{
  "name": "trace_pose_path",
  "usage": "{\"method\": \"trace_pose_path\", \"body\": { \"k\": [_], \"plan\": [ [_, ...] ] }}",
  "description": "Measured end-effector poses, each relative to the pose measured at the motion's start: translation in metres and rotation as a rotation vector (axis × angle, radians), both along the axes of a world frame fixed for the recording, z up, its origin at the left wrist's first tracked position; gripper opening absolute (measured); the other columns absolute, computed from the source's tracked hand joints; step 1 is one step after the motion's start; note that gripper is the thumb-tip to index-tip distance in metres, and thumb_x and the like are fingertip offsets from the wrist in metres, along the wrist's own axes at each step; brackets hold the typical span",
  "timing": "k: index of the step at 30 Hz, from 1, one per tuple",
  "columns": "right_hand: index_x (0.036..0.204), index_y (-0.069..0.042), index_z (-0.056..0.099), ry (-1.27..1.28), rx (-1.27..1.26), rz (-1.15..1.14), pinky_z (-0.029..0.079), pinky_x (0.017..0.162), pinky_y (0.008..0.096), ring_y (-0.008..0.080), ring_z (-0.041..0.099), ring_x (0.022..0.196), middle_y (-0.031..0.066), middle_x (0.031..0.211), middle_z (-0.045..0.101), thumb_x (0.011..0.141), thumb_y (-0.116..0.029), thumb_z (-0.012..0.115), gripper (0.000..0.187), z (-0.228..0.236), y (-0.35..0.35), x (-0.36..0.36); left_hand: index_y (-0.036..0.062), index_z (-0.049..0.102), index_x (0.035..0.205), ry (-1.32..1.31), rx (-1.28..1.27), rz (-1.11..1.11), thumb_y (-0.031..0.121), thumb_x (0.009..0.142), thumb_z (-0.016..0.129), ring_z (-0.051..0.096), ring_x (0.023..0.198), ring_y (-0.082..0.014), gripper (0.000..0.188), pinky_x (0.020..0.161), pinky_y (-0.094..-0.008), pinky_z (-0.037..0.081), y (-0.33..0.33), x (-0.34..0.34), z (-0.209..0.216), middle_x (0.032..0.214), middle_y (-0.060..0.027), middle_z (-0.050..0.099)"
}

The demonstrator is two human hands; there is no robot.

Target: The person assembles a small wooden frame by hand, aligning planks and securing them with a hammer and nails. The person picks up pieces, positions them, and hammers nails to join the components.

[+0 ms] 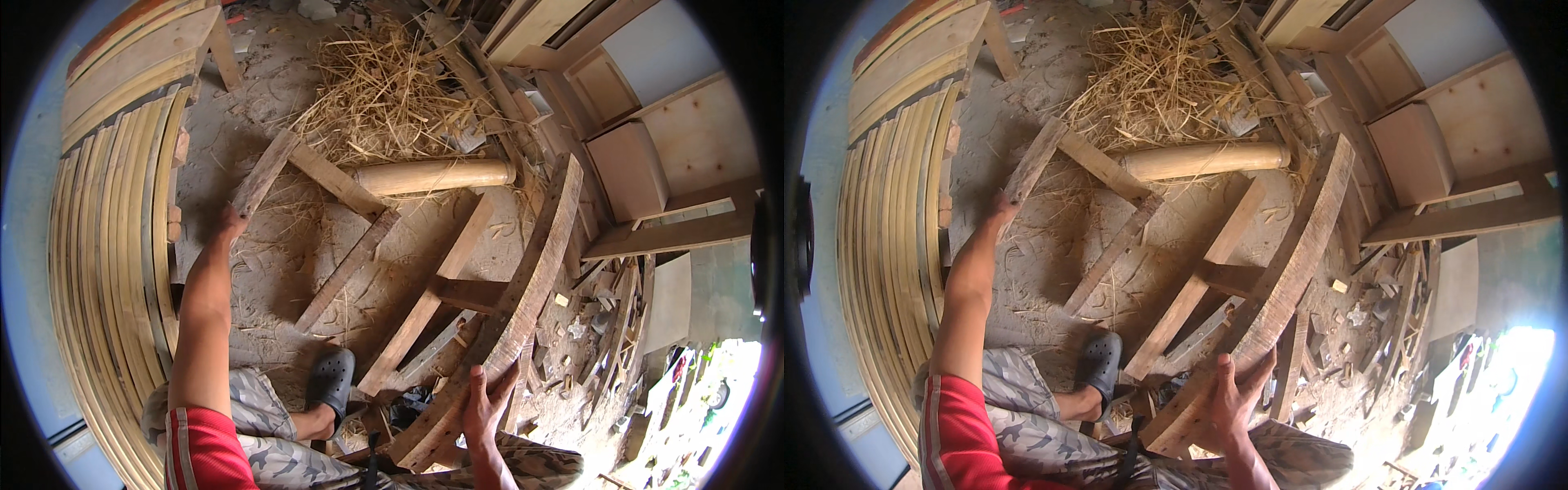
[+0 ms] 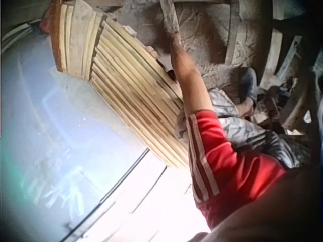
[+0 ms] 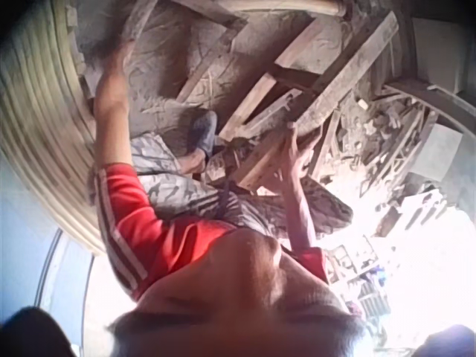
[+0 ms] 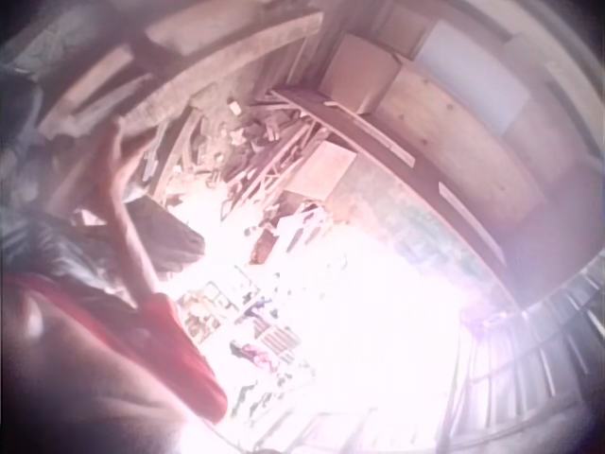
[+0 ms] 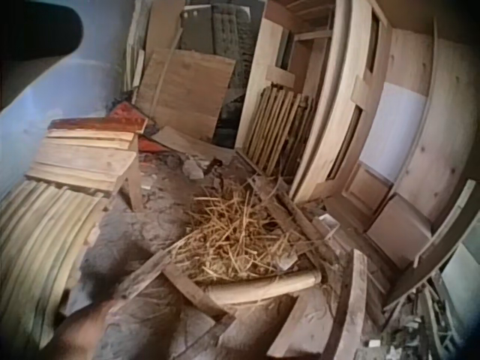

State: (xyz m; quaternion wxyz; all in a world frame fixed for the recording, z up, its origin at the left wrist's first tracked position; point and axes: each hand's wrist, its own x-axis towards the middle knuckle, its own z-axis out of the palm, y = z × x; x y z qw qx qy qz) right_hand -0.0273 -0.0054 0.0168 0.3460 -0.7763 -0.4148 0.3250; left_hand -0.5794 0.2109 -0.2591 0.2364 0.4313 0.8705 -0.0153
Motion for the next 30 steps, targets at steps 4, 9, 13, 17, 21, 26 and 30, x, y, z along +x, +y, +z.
{"method": "trace_pose_path", "body": {
  "k": [4, 9, 13, 17, 21, 26, 30],
  "plan": [
    [0.154, 0.0, 0.02, -0.007, 0.004, -0.012, 0.025, 0.115, 0.0426, 0.0336, 0.034, 0.138, 0.0249, 0.149, 0.034, 0.09, -0.043, 0.072, 0.093, 0.0, -0.003, 0.007, -0.0076, 0.038, 0.143, -0.08, 0.073, -0.043, 0.046, 0.074, 0.079, 0.053, 0.13, -0.038, 0.097, 0.108, -0.0398, 0.043, 0.0, 0.013, 0.039, 0.138, -0.03, 0.052],
    [0.153, 0.002, 0.019, 0.096, 0.037, 0.025, 0.023, 0.117, 0.0405, 0.0319, 0.033, 0.14, 0.0253, 0.151, 0.033, 0.091, -0.038, 0.072, 0.091, 0.005, 0.003, -0.002, -0.0045, 0.022, 0.153, -0.107, -0.07, -0.118, 0.058, 0.074, 0.073, 0.045, 0.137, -0.0359, 0.113, 0.112, -0.0394, 0.039, -0.011, 0.014, 0.106, 0.148, -0.0278, 0.043],
    [0.152, 0.003, 0.02, 0.178, 0.099, 0.015, 0.027, 0.116, 0.0397, 0.0313, 0.037, 0.137, 0.0265, 0.148, 0.036, 0.09, -0.037, 0.075, 0.091, 0.007, 0.005, -0.002, 0.0049, 0.019, 0.157, -0.119, -0.319, -0.262, 0.08, 0.076, 0.055, 0.034, 0.145, -0.0339, 0.116, 0.115, -0.0443, 0.034, -0.012, 0.086, 0.226, 0.157, -0.0223, 0.033],
    [0.151, 0.003, 0.021, 0.187, 0.17, 0.055, 0.033, 0.112, 0.04, 0.0317, 0.045, 0.132, 0.0279, 0.143, 0.042, 0.089, -0.039, 0.075, 0.092, 0.001, 0.004, 0.0, 0.0179, 0.021, 0.159, -0.466, -0.352, -0.288, 0.094, 0.075, 0.036, 0.031, 0.145, -0.0395, 0.114, 0.11, -0.0556, 0.039, -0.03, 0.101, 0.264, 0.159, -0.0208, 0.028],
    [0.151, 0.003, 0.021, 0.233, 0.209, 0.037, 0.039, 0.108, 0.0398, 0.0323, 0.052, 0.126, 0.0287, 0.136, 0.05, 0.089, -0.04, 0.075, 0.093, 0.008, 0.004, -0.004, 0.0122, 0.022, 0.158, -0.558, -0.32, -0.432, 0.093, 0.077, 0.031, 0.032, 0.145, -0.039, 0.115, 0.111, -0.0601, 0.036, -0.051, 0.152, 0.286, 0.159, -0.0236, 0.027],
    [0.151, 0.004, 0.019, 0.261, 0.27, 0.022, 0.04, 0.108, 0.0384, 0.0321, 0.052, 0.127, 0.0289, 0.137, 0.05, 0.088, -0.039, 0.076, 0.095, -0.003, 0.005, 0.008, -0.0002, 0.043, 0.146, -0.536, -0.145, -0.48, 0.091, 0.075, 0.043, 0.043, 0.137, -0.0408, 0.116, 0.114, -0.048, 0.037, -0.078, 0.244, 0.307, 0.144, -0.0312, 0.045],
    [0.152, 0.005, 0.017, 0.357, 0.263, 0.054, 0.038, 0.11, 0.0372, 0.0315, 0.049, 0.13, 0.0282, 0.141, 0.046, 0.087, -0.038, 0.078, 0.099, -0.006, 0.003, 0.0, -0.0041, 0.055, 0.136, -0.495, -0.1, -0.401, 0.089, 0.074, 0.052, 0.053, 0.129, -0.0405, 0.111, 0.108, -0.0449, 0.043, -0.096, 0.264, 0.284, 0.132, -0.0337, 0.056]
  ]
}}
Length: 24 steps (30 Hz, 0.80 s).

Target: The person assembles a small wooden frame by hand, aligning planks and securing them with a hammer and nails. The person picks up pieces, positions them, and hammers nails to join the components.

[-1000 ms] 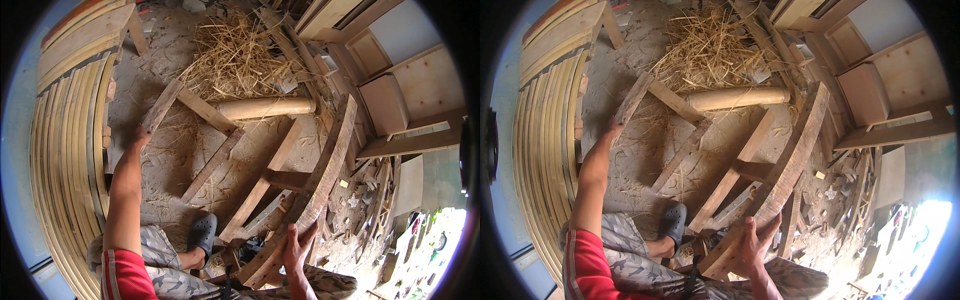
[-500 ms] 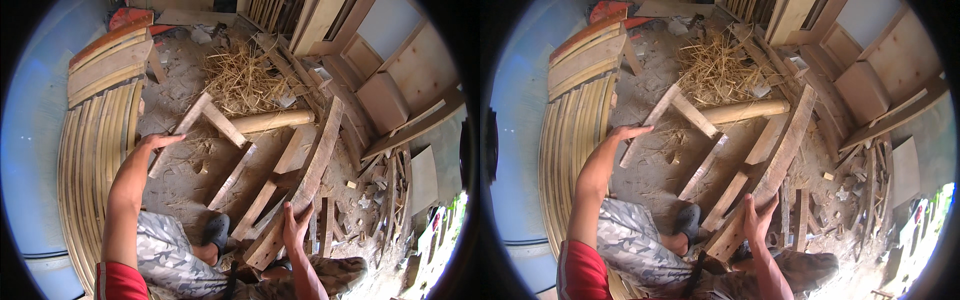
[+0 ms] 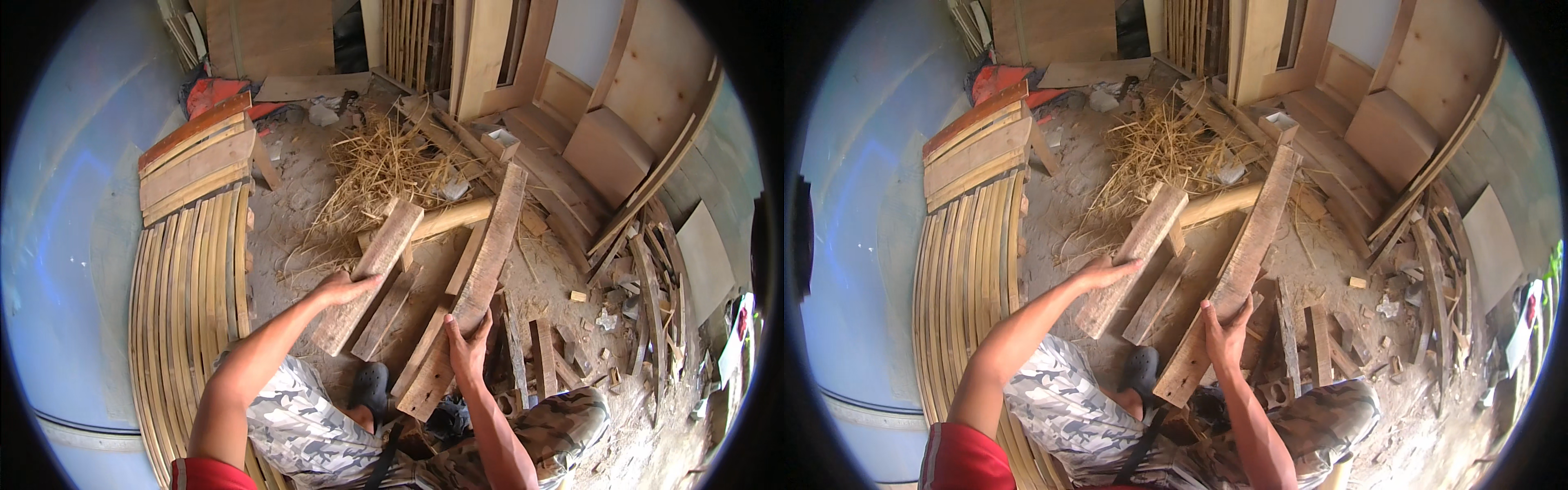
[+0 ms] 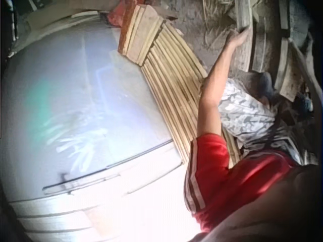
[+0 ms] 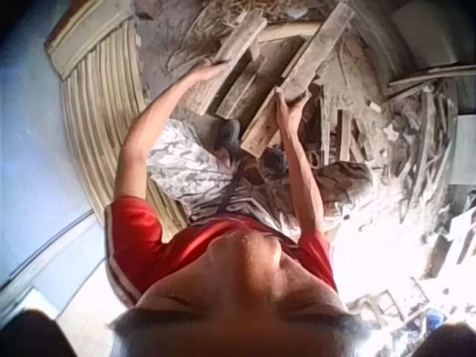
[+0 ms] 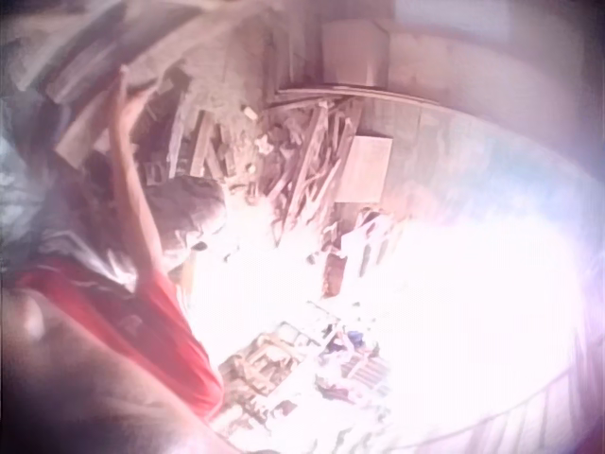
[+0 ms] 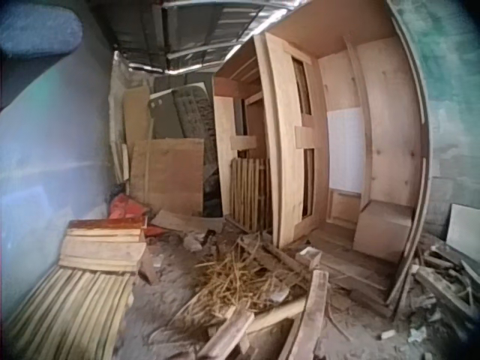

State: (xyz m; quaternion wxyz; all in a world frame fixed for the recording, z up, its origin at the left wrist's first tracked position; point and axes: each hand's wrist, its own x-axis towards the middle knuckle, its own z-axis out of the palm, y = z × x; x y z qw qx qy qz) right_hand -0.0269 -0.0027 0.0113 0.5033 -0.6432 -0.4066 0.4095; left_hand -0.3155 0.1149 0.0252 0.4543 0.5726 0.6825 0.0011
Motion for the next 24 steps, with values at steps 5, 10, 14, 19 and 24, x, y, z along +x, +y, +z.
{"method": "trace_pose_path", "body": {
  "k": [5, 10, 14, 19, 24],
  "plan": [
    [0.155, 0.002, 0.013, 0.1, 0.01, 0.027, 0.037, 0.111, 0.0365, 0.0298, 0.046, 0.133, 0.0258, 0.147, 0.039, 0.087, -0.037, 0.077, 0.101, -0.013, 0.003, 0.011, -0.0003, 0.052, 0.14, -0.259, 0.048, 0.111, 0.085, 0.079, 0.051, 0.042, 0.138, -0.0396, 0.106, 0.114, -0.0459, 0.034, -0.029, 0.046, 0.015, 0.142, -0.0304, 0.049],
    [0.158, -0.003, 0.005, 0.395, -0.031, 0.101, 0.038, 0.109, 0.0348, 0.0272, 0.047, 0.131, 0.0226, 0.145, 0.044, 0.085, -0.033, 0.08, 0.109, -0.022, 0.003, 0.012, 0.0076, 0.019, 0.157, -0.333, -0.049, 0.177, 0.091, 0.079, 0.035, 0.01, 0.152, -0.0358, 0.115, 0.122, -0.0533, 0.011, -0.027, 0.037, -0.009, 0.163, -0.0242, 0.013],
    [0.158, -0.004, -0.003, 0.411, -0.015, 0.147, 0.043, 0.104, 0.033, 0.0258, 0.053, 0.125, 0.0213, 0.142, 0.048, 0.087, -0.028, 0.078, 0.11, -0.018, 0.002, 0.013, 0.0081, 0.015, 0.158, -0.361, -0.043, 0.191, 0.09, 0.081, 0.034, 0.008, 0.152, -0.0349, 0.114, 0.122, -0.0519, 0.008, -0.023, 0.05, -0.008, 0.164, -0.0224, 0.011],
    [0.158, -0.004, -0.008, 0.341, -0.015, 0.176, 0.045, 0.102, 0.0316, 0.0238, 0.057, 0.121, 0.0201, 0.138, 0.054, 0.089, -0.024, 0.076, 0.11, -0.007, 0.004, 0.006, 0.0103, 0.014, 0.159, -0.287, -0.014, 0.203, 0.083, 0.089, 0.028, 0.007, 0.153, -0.0321, 0.102, 0.122, -0.0491, 0.009, -0.019, 0.066, -0.019, 0.165, -0.0195, 0.008],
    [0.16, -0.009, -0.003, 0.217, -0.071, 0.147, 0.049, 0.097, 0.0334, 0.0246, 0.06, 0.115, 0.0196, 0.137, 0.055, 0.086, -0.033, 0.079, 0.113, -0.016, 0.007, 0.01, 0.0133, 0.007, 0.16, -0.358, -0.066, 0.099, 0.085, 0.088, 0.024, 0.001, 0.153, -0.0315, 0.103, 0.122, -0.0511, 0.005, -0.018, 0.093, 0.006, 0.166, -0.0166, 0.0]
  ]
}}
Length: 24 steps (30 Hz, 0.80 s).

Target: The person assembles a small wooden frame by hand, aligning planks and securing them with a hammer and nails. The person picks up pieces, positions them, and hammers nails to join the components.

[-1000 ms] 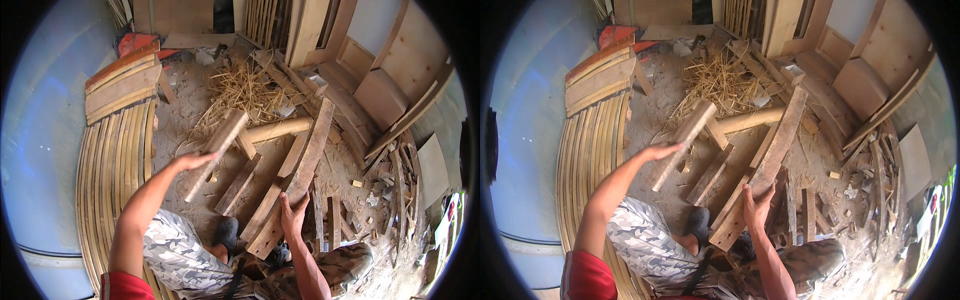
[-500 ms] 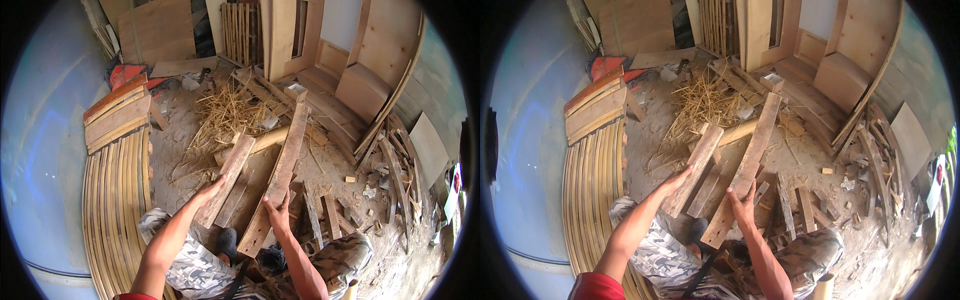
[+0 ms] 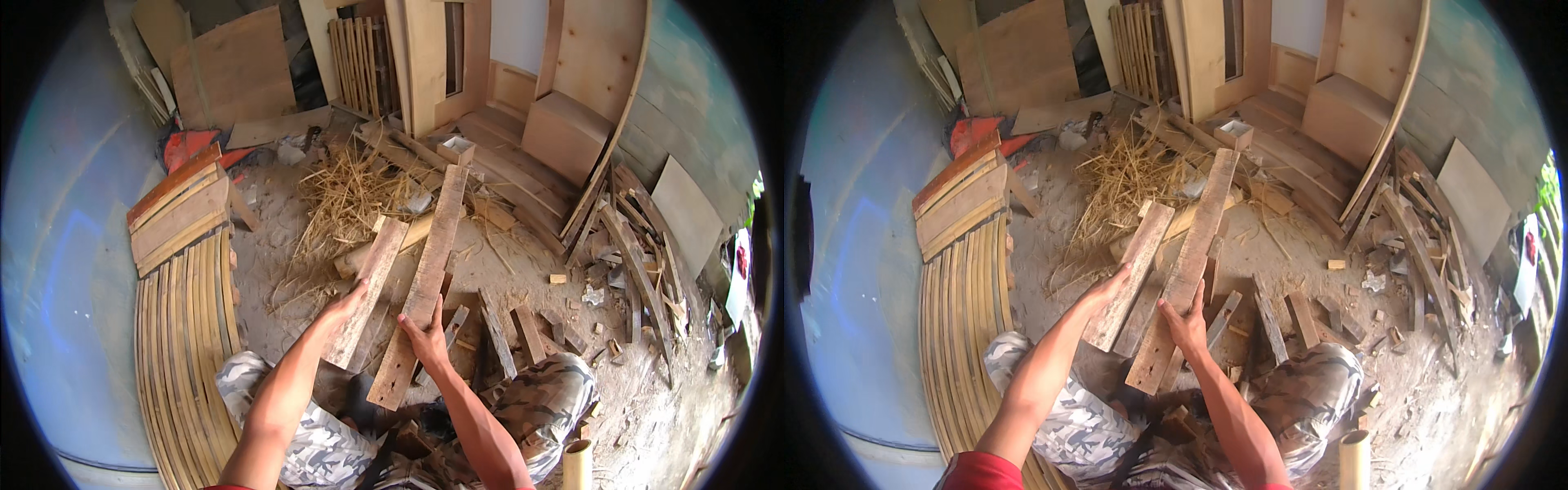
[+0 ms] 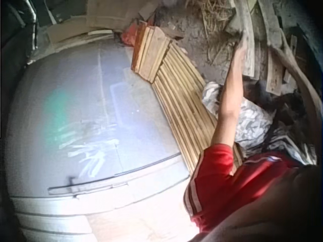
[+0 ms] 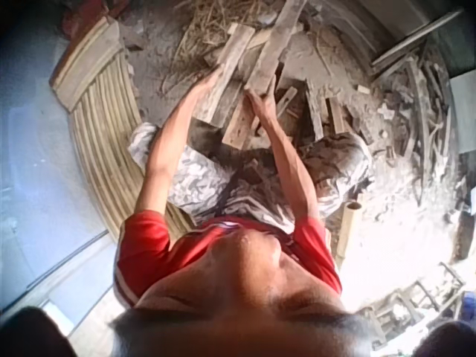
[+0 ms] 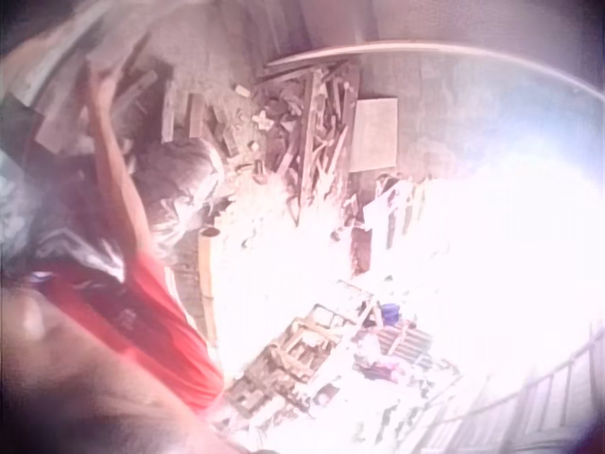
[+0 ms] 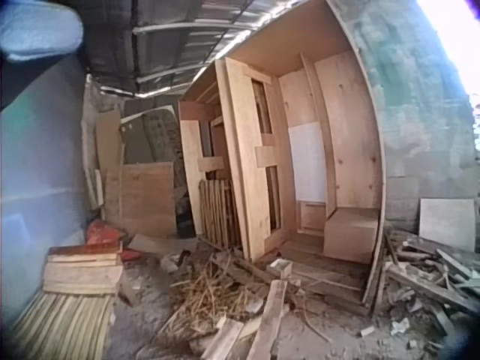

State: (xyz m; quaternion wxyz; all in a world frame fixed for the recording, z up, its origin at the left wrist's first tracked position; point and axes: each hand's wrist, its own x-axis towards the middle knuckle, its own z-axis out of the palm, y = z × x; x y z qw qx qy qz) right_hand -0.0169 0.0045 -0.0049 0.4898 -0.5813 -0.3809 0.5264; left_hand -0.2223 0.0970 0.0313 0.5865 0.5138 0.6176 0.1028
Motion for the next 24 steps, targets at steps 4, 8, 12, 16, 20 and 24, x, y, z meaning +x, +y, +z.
{"method": "trace_pose_path", "body": {
  "k": [4, 8, 12, 16, 20, 24],
  "plan": [
    [0.159, -0.009, -0.003, -0.027, -0.015, 0.021, 0.049, 0.098, 0.0343, 0.026, 0.06, 0.117, 0.0208, 0.14, 0.052, 0.085, -0.035, 0.08, 0.114, 0.005, 0.0, 0.0, 0.0109, 0.011, 0.159, 0.086, -0.04, 0.169, 0.09, 0.083, 0.022, 0.014, 0.151, -0.0334, 0.11, 0.12, -0.0522, 0.014, -0.004, 0.011, -0.002, 0.163, -0.0211, 0.012],
    [0.159, -0.009, -0.004, -0.001, -0.003, 0.019, 0.049, 0.098, 0.0338, 0.0257, 0.06, 0.117, 0.0208, 0.139, 0.053, 0.085, -0.035, 0.08, 0.116, 0.008, 0.001, -0.004, 0.004, 0.019, 0.156, 0.208, -0.02, 0.272, 0.091, 0.081, 0.027, 0.019, 0.149, -0.0363, 0.116, 0.118, -0.0497, 0.022, -0.01, -0.015, -0.039, 0.16, -0.0252, 0.019],
    [0.159, -0.009, -0.005, 0.009, 0.037, 0.017, 0.049, 0.097, 0.0351, 0.0258, 0.06, 0.115, 0.0208, 0.137, 0.055, 0.085, -0.034, 0.08, 0.116, -0.002, 0.002, -0.004, -0.0011, 0.019, 0.156, 0.125, 0.127, 0.28, 0.088, 0.082, 0.035, 0.017, 0.15, -0.0378, 0.117, 0.12, -0.0499, 0.02, -0.025, -0.031, -0.063, 0.16, -0.029, 0.018],
    [0.159, -0.011, -0.007, 0.12, 0.047, 0.028, 0.052, 0.093, 0.0351, 0.0234, 0.062, 0.111, 0.0185, 0.131, 0.059, 0.086, -0.03, 0.08, 0.115, 0.001, -0.003, 0.004, -0.0048, 0.03, 0.151, 0.174, 0.053, 0.242, 0.088, 0.082, 0.035, 0.026, 0.147, -0.0407, 0.116, 0.118, -0.0487, 0.027, -0.027, -0.02, -0.041, 0.154, -0.0335, 0.029],
    [0.157, -0.002, -0.006, 0.133, 0.047, 0.021, 0.052, 0.092, 0.031, 0.0216, 0.064, 0.107, 0.0183, 0.125, 0.062, 0.087, -0.024, 0.078, 0.112, 0.008, -0.004, 0.005, -0.0053, 0.034, 0.149, 0.187, 0.07, 0.186, 0.089, 0.082, 0.033, 0.031, 0.144, -0.0421, 0.116, 0.115, -0.0472, 0.031, -0.029, -0.017, -0.018, 0.151, -0.0344, 0.034],
    [0.157, -0.002, -0.006, 0.085, 0.016, 0.058, 0.052, 0.09, 0.0313, 0.0215, 0.064, 0.105, 0.0179, 0.125, 0.062, 0.086, -0.022, 0.079, 0.113, 0.012, 0.0, 0.006, -0.0075, 0.043, 0.143, 0.193, 0.092, 0.188, 0.092, 0.079, 0.032, 0.044, 0.134, -0.0433, 0.119, 0.107, -0.0487, 0.039, -0.031, -0.025, -0.019, 0.141, -0.0356, 0.045]
  ]
}}
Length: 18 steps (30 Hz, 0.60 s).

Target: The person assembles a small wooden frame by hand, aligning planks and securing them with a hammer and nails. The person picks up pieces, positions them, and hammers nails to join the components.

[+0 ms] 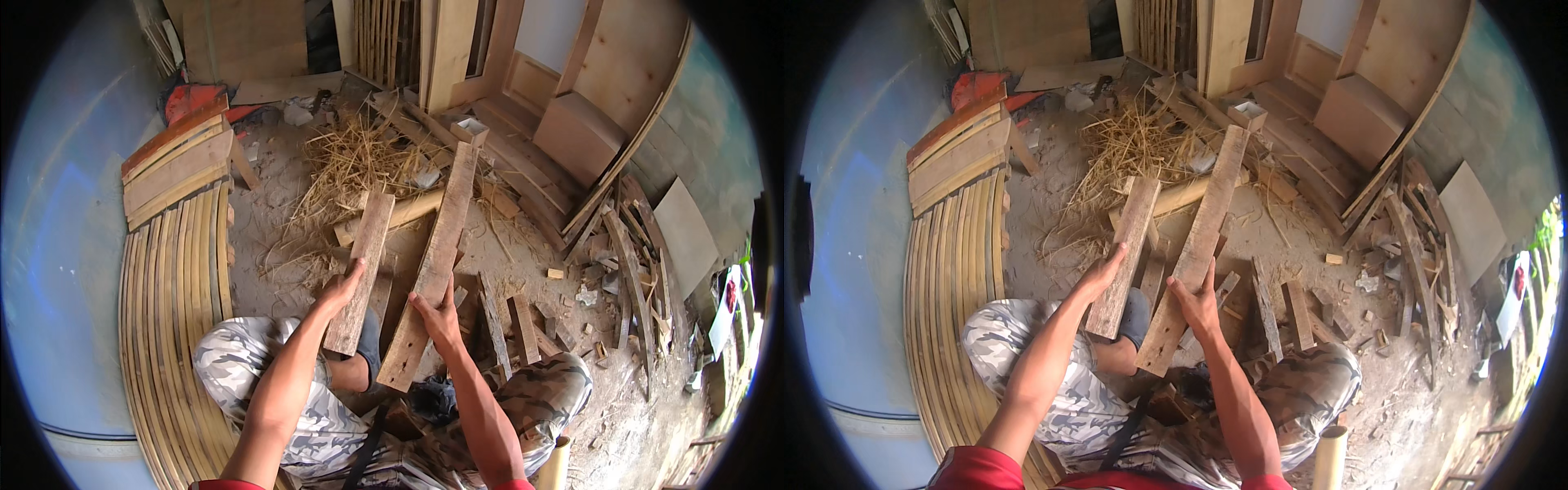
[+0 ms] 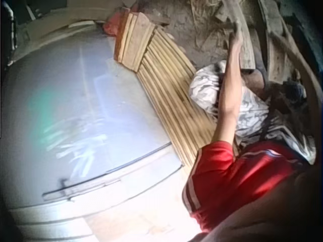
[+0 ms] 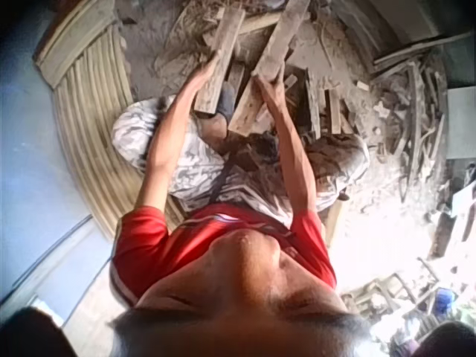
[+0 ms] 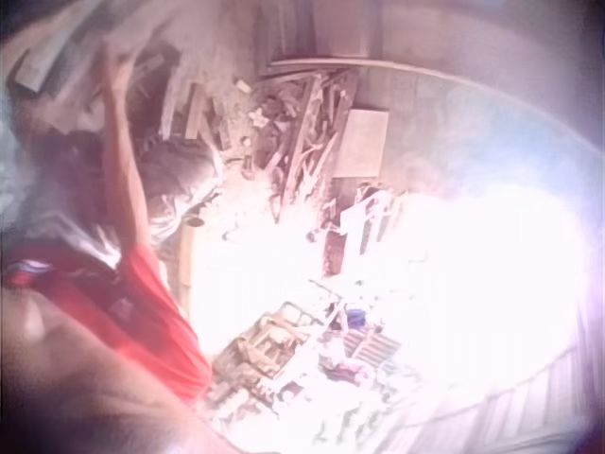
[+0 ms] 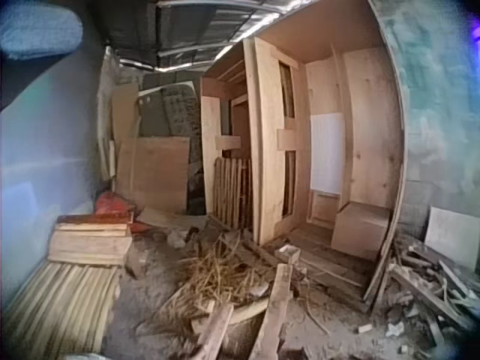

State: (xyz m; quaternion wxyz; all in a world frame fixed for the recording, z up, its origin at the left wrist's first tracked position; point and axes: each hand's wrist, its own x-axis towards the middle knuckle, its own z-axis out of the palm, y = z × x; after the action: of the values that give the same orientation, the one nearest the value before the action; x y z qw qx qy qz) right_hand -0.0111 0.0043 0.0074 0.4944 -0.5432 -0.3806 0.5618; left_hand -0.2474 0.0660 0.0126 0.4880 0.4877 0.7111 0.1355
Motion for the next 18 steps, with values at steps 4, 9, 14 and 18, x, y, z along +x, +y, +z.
{"method": "trace_pose_path", "body": {
  "k": [4, 9, 14, 18],
  "plan": [
    [0.158, -0.002, -0.006, 0.006, 0.046, 0.027, 0.053, 0.089, 0.032, 0.0219, 0.064, 0.105, 0.0179, 0.125, 0.062, 0.086, -0.019, 0.079, 0.112, 0.003, 0.001, -0.009, -0.0134, 0.057, 0.126, 0.087, -0.001, 0.019, 0.095, 0.076, 0.031, 0.06, 0.113, -0.0435, 0.123, 0.09, -0.0498, 0.049, -0.009, -0.002, -0.002, 0.117, -0.0344, 0.062],
    [0.161, -0.014, 0.0, 0.074, -0.023, 0.013, 0.055, 0.087, 0.0342, 0.022, 0.064, 0.105, 0.0155, 0.128, 0.061, 0.086, -0.015, 0.079, 0.109, -0.007, 0.006, -0.015, -0.018, 0.055, 0.125, 0.102, 0.04, 0.004, 0.1, 0.071, 0.023, 0.064, 0.108, -0.0405, 0.133, 0.083, -0.051, 0.052, -0.015, -0.011, -0.018, 0.109, -0.0353, 0.064],
    [0.16, -0.009, 0.001, 0.017, 0.0, 0.016, 0.053, 0.091, 0.0345, 0.024, 0.063, 0.109, 0.0189, 0.13, 0.059, 0.085, -0.023, 0.08, 0.109, -0.023, 0.01, -0.001, -0.0115, 0.051, 0.135, 0.027, 0.107, -0.012, 0.099, 0.071, 0.023, 0.055, 0.122, -0.0401, 0.131, 0.094, -0.0527, 0.046, -0.018, 0.002, -0.007, 0.125, -0.0359, 0.056],
    [0.16, -0.01, 0.005, -0.022, -0.002, 0.002, 0.051, 0.095, 0.0365, 0.0253, 0.06, 0.114, 0.018, 0.134, 0.057, 0.084, -0.022, 0.081, 0.109, -0.02, 0.014, -0.001, -0.0014, 0.042, 0.146, 0.044, 0.066, -0.029, 0.096, 0.075, 0.027, 0.037, 0.141, -0.0425, 0.122, 0.113, -0.0487, 0.033, -0.01, 0.004, 0.007, 0.146, -0.0348, 0.041]
  ]
}}
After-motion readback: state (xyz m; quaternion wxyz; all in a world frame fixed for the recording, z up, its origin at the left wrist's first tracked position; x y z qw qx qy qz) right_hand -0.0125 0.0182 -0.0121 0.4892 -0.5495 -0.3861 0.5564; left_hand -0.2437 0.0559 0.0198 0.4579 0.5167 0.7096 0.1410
